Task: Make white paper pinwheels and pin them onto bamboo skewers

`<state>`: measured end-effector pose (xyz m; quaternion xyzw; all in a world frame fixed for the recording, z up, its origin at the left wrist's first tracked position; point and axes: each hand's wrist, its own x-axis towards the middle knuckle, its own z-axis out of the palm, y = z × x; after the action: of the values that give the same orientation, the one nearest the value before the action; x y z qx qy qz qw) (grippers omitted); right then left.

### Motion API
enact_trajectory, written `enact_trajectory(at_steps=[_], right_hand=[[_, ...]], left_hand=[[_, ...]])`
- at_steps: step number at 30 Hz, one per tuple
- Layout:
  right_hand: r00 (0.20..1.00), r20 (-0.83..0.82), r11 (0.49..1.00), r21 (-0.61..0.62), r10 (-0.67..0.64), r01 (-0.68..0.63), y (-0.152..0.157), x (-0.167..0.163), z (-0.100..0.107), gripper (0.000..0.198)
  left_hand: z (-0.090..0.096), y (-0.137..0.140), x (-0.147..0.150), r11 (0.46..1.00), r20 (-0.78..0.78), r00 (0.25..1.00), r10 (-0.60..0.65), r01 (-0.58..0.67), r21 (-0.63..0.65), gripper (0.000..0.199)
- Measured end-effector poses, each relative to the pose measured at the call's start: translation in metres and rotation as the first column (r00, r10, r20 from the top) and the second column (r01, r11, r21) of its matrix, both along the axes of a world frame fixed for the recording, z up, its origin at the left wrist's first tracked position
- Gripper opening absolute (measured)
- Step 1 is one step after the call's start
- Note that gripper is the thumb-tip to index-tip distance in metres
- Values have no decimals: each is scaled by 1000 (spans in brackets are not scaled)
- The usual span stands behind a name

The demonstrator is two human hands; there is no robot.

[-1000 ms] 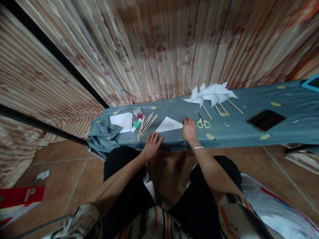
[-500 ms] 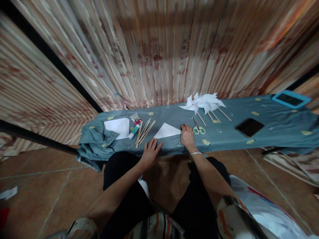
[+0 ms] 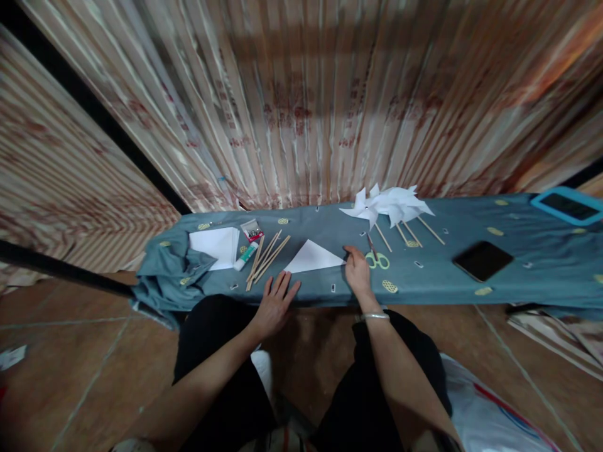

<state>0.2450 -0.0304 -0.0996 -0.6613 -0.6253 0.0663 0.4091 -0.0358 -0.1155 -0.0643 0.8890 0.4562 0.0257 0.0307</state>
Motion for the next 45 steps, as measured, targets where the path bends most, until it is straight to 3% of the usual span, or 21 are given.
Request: enact_trajectory(at_steps=[4,9,14,18,21,26,33,38,45], right_hand=[[997,-8,997,-18,71,-71,-2,-9,3,36],[984,-140,993,-27,112,-117,-6,-20,9,21],[969,-238,997,18,71,-69,0,-11,22,22],[963,-270,995,94,-2,29,-10,-6,44,24],[987,-157,990,138,27,-5,-29,-17,55,24],[987,-76,989,39,142,-140,-52,-43,53,22],[978,-73,980,-27,197,-200,-56,-55,48,22],[972,-14,971,-43,237,-237,-57,-60,47,27],[915,311,963,-12,258,-268,-42,-51,46,59]], left_hand=[[-6,0,0,999,44,999,-5,4,38,79],[-12,0,-2,999,133,991,2,-9,51,81],[-8,-3,-1,998,237,972,-1,-13,56,77],[6,1,9,991,356,934,-28,-20,130,75],[23,16,24,975,405,911,-83,-9,220,74],[43,53,51,926,316,929,-192,65,372,67],[31,74,57,881,167,938,-304,211,422,48],[25,78,43,913,217,933,-285,196,359,20],[27,78,35,932,322,905,-278,174,317,22]])
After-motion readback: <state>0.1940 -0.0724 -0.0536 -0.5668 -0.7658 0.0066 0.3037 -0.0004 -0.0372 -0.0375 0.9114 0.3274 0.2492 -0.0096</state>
